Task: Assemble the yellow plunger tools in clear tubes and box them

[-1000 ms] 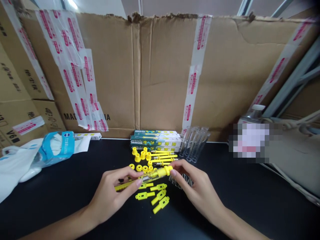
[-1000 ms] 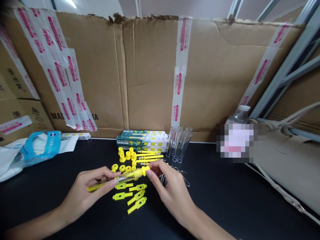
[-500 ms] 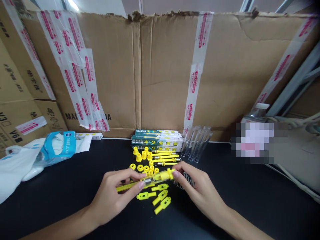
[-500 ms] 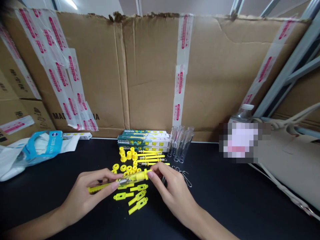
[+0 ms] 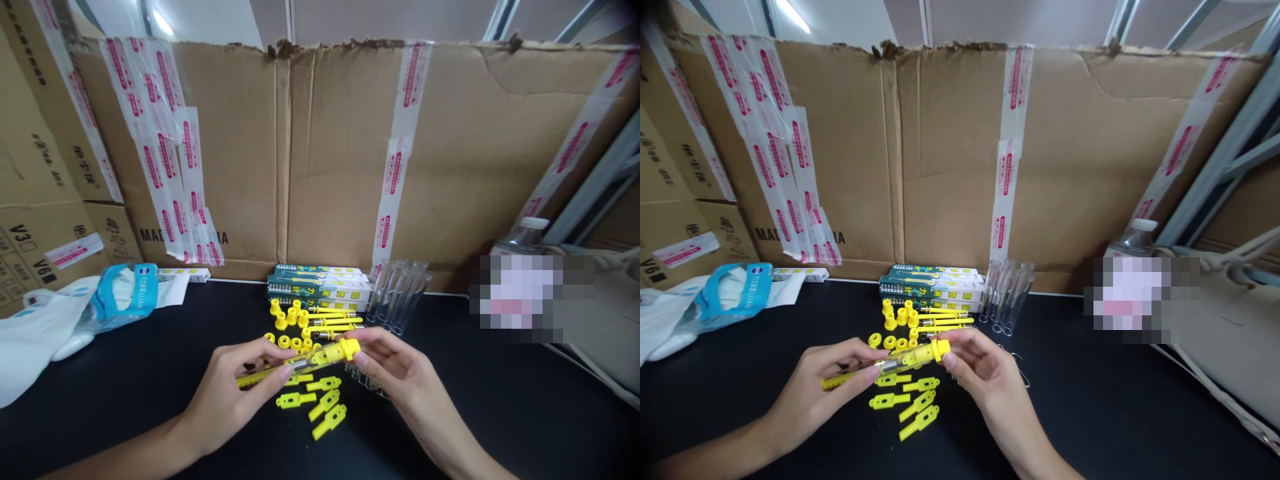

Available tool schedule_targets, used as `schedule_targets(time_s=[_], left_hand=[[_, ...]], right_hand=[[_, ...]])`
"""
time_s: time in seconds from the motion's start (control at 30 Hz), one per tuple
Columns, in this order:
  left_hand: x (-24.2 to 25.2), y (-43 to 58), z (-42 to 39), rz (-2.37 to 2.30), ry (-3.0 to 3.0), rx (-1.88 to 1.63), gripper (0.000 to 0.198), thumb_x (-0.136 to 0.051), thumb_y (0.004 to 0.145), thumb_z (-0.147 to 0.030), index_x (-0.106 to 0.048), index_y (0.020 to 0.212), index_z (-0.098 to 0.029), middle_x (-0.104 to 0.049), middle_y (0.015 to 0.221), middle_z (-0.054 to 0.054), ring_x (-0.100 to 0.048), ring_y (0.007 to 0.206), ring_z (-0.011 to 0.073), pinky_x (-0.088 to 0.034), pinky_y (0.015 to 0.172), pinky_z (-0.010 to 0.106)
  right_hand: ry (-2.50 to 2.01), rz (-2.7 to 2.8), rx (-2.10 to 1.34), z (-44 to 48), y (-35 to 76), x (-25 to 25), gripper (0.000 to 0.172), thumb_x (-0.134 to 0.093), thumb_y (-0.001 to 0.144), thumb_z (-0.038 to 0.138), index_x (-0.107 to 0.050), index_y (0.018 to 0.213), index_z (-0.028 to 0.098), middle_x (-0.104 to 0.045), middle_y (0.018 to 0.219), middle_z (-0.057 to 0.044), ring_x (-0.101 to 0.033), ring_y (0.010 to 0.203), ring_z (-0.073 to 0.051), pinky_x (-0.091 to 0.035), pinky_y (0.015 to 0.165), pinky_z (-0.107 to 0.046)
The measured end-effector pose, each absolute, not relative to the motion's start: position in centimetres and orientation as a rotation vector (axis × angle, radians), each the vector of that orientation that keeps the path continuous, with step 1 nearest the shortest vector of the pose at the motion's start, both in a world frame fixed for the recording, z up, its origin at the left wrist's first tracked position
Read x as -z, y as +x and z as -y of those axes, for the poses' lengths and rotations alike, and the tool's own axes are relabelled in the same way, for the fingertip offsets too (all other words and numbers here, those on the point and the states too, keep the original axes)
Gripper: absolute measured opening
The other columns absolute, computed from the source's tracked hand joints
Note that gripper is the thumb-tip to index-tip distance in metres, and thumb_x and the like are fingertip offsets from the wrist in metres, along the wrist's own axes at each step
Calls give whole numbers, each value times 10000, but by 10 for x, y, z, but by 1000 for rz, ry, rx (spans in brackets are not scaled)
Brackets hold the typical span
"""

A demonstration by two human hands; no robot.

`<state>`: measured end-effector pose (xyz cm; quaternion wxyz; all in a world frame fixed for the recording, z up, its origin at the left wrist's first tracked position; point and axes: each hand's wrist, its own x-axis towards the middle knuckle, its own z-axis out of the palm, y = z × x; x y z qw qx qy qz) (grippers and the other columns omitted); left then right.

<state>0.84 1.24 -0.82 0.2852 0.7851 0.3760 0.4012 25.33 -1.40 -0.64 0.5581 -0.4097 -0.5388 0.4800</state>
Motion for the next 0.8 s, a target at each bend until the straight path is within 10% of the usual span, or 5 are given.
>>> schedule_targets(time_s=[0.8], left_hand=[[13,8,-11,-1016,2053,-1055,190,-658,884,-355,-752,942,-201,-781,855,37,-694,641,151,-531,571,201]], right_hand=[[-1055,1328,-899,13,257,7,221,-827,709,418,-777,816,231,-730,919,-60,-696,886,-235,-592,738,-284]])
